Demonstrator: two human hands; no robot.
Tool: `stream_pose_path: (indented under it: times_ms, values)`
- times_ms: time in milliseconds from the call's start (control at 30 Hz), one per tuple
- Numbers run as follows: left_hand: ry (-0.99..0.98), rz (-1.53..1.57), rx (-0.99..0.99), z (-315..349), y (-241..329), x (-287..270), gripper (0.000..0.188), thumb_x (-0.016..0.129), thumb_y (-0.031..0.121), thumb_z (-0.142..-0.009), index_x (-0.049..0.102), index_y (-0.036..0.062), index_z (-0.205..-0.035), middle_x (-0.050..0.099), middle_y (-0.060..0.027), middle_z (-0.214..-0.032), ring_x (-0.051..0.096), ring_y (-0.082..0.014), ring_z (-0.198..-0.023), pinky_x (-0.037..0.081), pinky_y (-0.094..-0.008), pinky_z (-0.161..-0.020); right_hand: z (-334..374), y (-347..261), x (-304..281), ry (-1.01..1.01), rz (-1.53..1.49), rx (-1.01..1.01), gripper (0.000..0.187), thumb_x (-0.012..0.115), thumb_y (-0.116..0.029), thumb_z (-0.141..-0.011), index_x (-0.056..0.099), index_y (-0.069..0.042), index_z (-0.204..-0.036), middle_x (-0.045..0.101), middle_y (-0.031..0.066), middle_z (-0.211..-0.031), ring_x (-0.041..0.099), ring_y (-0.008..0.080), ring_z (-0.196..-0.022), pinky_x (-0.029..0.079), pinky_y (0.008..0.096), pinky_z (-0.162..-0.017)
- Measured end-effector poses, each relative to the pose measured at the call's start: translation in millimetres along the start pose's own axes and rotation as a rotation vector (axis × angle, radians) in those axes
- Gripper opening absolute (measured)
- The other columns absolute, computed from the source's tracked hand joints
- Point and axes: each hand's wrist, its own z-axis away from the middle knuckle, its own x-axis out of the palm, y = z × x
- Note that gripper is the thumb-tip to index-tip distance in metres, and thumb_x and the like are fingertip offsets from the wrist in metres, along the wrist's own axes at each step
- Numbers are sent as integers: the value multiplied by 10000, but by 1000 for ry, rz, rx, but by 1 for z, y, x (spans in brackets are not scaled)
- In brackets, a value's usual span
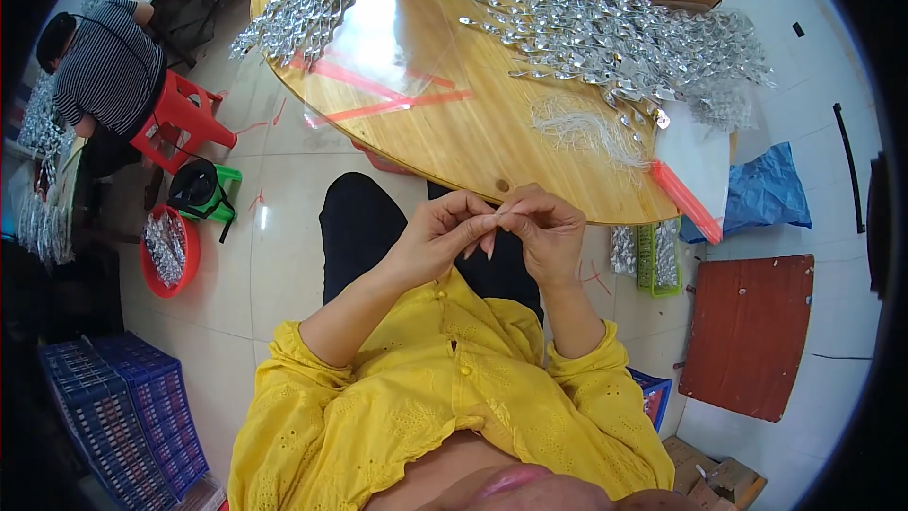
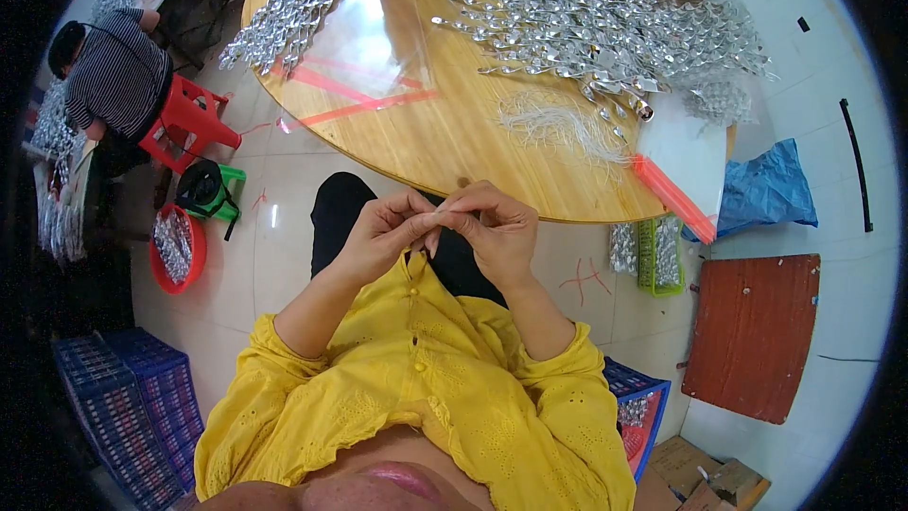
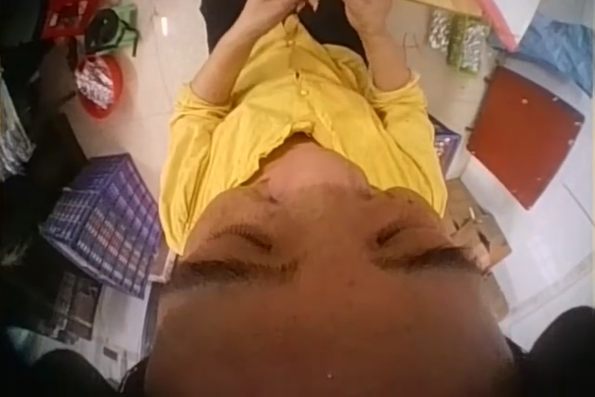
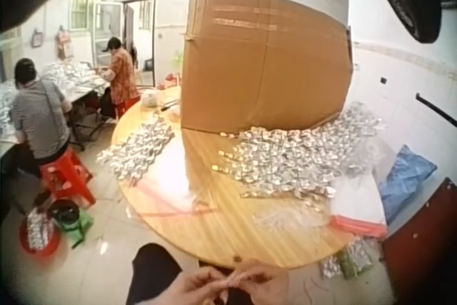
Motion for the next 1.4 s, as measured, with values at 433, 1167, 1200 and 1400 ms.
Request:
stream_pose_path:
  times_ms: [433,1167,1200,1400]
  values:
    - [48,429,152,3,-8,-22,195,527,27,-765,566,12,-955,582,-124,-849,573,-160,-669,459,-243,-634,8,12,-9,65,689,-360,316,609,73,-678,354,-45,-822,393,41,-696,562,197,-641,463,258,-579]
    - [109,50,77,1,-16,-18,85,561,69,-767,613,11,-803,518,-35,-828,474,-60,-605,390,-170,-530,23,25,7,-95,488,-12,341,417,-272,-852,515,-41,-1082,418,105,-1022,395,158,-942,342,266,-770]
    - [112,25,-36,2,-16,-21,97,558,98,-777,613,21,-800,516,-20,-756,453,-50,-582,366,-170,-515,22,22,5,-96,487,-12,341,417,-272,-852,515,-41,-1082,418,105,-1022,395,158,-942,342,266,-770]
    - [-75,4,-172,6,-6,-32,184,564,165,-779,598,-8,-830,549,4,-639,447,-47,-585,361,-163,-553,1,-1,-6,-386,1035,-203,284,492,-224,-799,556,-84,-1038,405,114,-1140,379,229,-1022,305,335,-850]
